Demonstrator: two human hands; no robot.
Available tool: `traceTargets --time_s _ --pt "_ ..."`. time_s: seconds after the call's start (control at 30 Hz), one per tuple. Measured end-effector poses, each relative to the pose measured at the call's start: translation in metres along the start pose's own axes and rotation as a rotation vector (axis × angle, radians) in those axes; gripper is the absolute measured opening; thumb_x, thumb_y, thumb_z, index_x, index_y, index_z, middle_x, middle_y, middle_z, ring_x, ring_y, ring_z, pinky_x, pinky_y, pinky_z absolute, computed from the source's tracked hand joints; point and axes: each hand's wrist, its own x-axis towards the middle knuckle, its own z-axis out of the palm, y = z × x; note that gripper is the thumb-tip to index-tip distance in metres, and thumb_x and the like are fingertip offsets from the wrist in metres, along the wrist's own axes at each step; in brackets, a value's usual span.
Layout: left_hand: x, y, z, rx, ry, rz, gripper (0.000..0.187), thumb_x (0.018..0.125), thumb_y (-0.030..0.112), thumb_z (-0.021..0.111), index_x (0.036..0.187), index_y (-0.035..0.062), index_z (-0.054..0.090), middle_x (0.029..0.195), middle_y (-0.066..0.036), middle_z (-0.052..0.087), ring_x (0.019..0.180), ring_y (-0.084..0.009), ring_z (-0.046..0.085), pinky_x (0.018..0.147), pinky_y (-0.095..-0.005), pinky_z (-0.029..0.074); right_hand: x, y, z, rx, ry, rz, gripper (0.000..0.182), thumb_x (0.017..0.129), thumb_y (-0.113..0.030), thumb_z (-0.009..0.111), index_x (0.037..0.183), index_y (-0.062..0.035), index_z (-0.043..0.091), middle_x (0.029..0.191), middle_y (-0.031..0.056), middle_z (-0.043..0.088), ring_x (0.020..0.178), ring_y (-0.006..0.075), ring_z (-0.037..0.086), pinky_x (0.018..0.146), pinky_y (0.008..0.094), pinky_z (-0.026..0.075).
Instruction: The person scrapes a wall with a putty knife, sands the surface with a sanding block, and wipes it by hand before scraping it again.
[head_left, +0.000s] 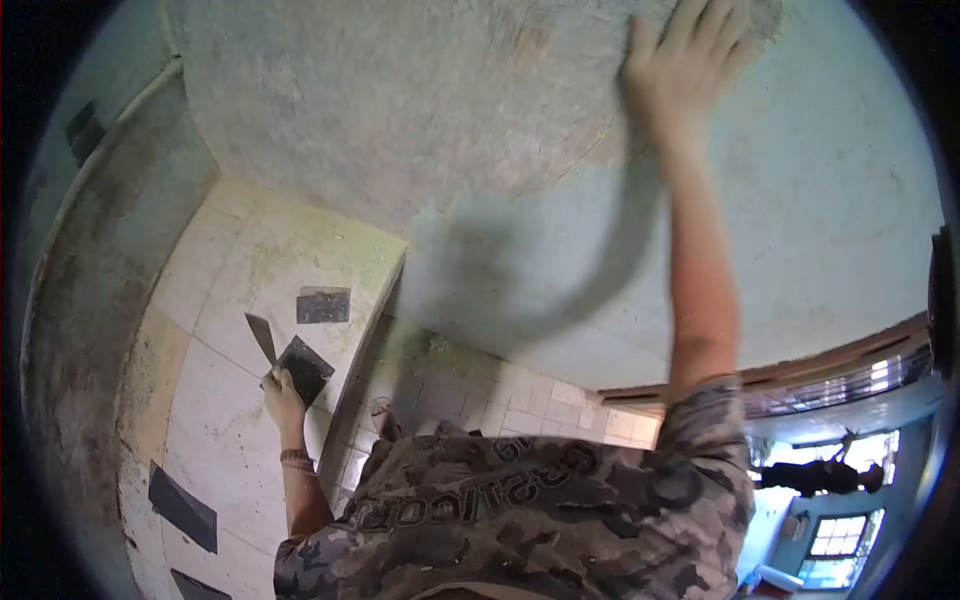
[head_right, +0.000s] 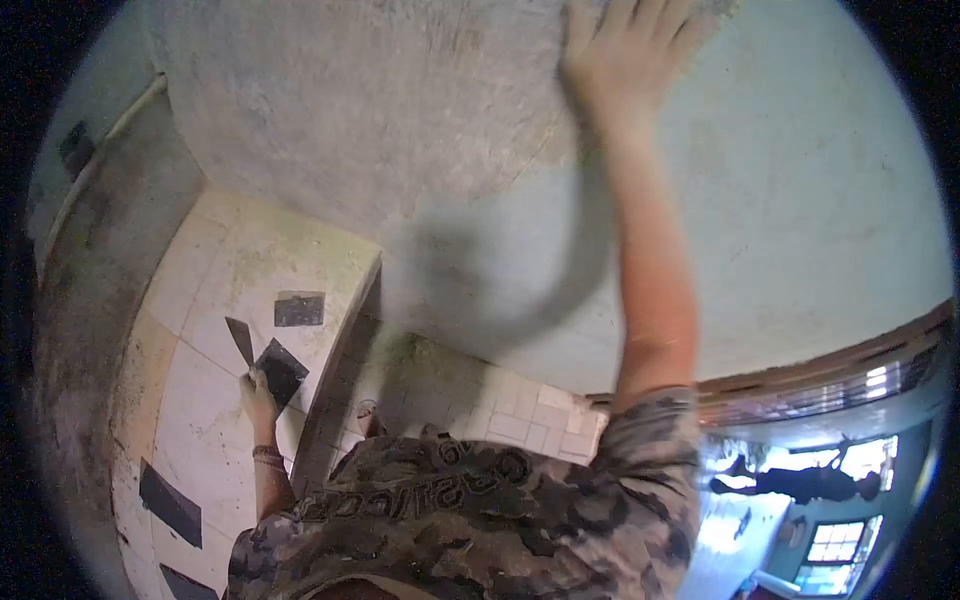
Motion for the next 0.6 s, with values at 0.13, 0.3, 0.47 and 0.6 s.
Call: traceTargets --time_s 0.13,0.3,0.47,0.6 --pt "0.028 -0.013 0.013 0.107 -0.009 0.044 0.035 0.098 0.033 0.053 0.112 0.0005 0.056 0.101 -0.027 0.066 0.094 -0.0464 0.062 0.079 -0.0496 0.048 -0.196 -0.076 0.001 0.099 -0.481 0.057 0.069 0.092 -0.043 0.054 0.139 0.0066 0.043 0.146 0.0340 0.035 0.137 0.0551 0.026 0.112 0.0670 0.016" --pt "0.061 -0.058 0.018 0.260 0.070 0.092 0.036 0.099 0.035 0.052 0.104 0.0000 0.060 0.094 -0.027 0.067 0.088 -0.0460 0.063 0.075 -0.0507 0.049 -0.341 -0.163 -0.067 0.576 -1.528 0.125 0.037 0.086 -0.023 0.056 0.120 -0.0124 0.066 0.120 0.0218 0.064 0.128 0.0425 0.048 0.110 0.0533 0.034" --pt "0.058 -0.035 -0.002 0.403 0.054 0.159 0.032 0.096 0.032 0.051 0.098 0.0031 0.063 0.092 -0.026 0.066 0.085 -0.0423 0.065 0.074 -0.0511 0.052 -0.395 -0.239 -0.106 0.935 -1.368 0.420 0.025 0.088 -0.015 0.058 0.108 -0.0055 0.070 0.099 0.0183 0.070 0.093 0.0359 0.068 0.080 0.0420 0.054" --pt "0.055 -0.033 -0.009 0.501 0.011 -0.003 0.031 0.093 0.033 0.056 0.103 0.0036 0.056 0.099 -0.025 0.065 0.090 -0.0419 0.064 0.077 -0.0513 0.052 -0.383 -0.297 -0.112 1.100 -1.260 0.371 0.025 0.086 -0.016 0.059 0.106 -0.0071 0.069 0.091 0.0205 0.069 0.085 0.0405 0.066 0.077 0.0479 0.052"
